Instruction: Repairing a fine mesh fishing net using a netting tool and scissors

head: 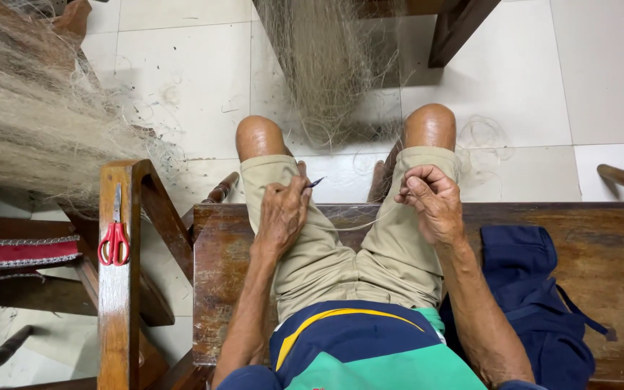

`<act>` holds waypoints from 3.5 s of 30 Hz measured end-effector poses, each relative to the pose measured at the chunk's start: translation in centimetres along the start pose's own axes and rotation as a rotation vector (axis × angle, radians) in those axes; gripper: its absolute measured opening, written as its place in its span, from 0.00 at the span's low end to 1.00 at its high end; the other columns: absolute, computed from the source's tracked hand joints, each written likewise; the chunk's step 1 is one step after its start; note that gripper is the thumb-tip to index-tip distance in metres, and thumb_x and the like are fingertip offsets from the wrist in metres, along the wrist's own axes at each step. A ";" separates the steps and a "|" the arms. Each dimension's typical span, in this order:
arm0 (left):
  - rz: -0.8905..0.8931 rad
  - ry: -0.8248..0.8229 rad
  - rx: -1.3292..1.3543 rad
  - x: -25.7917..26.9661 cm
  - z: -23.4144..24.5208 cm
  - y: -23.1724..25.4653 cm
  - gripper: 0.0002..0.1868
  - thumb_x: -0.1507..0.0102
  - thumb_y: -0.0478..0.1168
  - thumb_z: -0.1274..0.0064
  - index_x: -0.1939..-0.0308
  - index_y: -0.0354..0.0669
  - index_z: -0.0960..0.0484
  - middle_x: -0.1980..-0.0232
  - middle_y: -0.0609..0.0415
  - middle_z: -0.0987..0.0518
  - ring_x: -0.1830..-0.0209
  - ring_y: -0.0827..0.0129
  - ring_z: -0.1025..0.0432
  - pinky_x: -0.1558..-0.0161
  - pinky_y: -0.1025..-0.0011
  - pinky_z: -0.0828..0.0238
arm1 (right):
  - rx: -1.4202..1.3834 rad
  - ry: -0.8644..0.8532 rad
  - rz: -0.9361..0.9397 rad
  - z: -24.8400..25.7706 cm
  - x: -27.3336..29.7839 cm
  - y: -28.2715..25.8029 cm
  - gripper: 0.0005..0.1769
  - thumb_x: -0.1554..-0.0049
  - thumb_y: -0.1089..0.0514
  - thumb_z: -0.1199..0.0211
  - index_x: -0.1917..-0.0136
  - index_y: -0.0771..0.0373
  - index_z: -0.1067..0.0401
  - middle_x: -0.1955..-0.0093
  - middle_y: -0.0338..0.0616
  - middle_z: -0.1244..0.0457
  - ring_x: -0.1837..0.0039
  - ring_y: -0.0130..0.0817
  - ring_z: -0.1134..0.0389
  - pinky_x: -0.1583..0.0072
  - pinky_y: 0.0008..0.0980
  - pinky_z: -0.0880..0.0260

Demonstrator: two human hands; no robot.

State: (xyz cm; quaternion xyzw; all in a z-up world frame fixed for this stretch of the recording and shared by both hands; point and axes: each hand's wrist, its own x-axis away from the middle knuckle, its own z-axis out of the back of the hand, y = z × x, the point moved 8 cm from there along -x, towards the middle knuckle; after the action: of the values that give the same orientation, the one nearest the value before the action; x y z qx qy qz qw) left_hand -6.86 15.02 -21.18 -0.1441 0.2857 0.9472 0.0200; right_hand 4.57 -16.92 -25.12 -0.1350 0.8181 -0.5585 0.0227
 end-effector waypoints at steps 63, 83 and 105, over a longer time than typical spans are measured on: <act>0.410 0.585 0.004 6.8 3.7 -4.8 0.08 0.15 0.45 0.47 0.39 0.49 0.17 0.64 0.50 0.09 0.63 0.37 0.14 0.53 0.43 0.17 | 1.247 0.187 0.474 16.4 7.5 4.9 0.01 0.28 0.63 0.24 0.45 0.59 0.16 0.50 0.52 0.28 0.41 0.59 0.23 0.36 0.54 0.22; 0.581 0.782 0.669 6.1 3.1 -11.3 0.09 0.18 0.47 0.40 0.48 0.49 0.10 0.53 0.54 0.08 0.56 0.74 0.22 0.52 0.71 0.21 | 0.404 -0.069 -0.152 19.9 3.6 6.0 0.47 0.42 0.58 0.33 0.10 0.63 0.34 0.22 0.45 0.36 0.25 0.40 0.35 0.30 0.39 0.26; 0.503 0.920 0.880 9.7 11.1 -9.1 0.10 0.19 0.47 0.36 0.39 0.49 0.15 0.49 0.54 0.07 0.47 0.62 0.11 0.44 0.56 0.09 | 0.628 0.438 0.130 18.3 1.8 -6.6 0.21 0.24 0.45 0.36 0.23 0.55 0.23 0.35 0.36 0.30 0.39 0.23 0.26 0.44 0.24 0.19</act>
State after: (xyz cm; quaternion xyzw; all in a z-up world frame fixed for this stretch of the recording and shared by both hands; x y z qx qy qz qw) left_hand -17.96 28.30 -19.97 -0.4397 0.6483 0.5612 -0.2673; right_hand 7.55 -36.21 -25.73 0.0533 0.5997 -0.7947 -0.0771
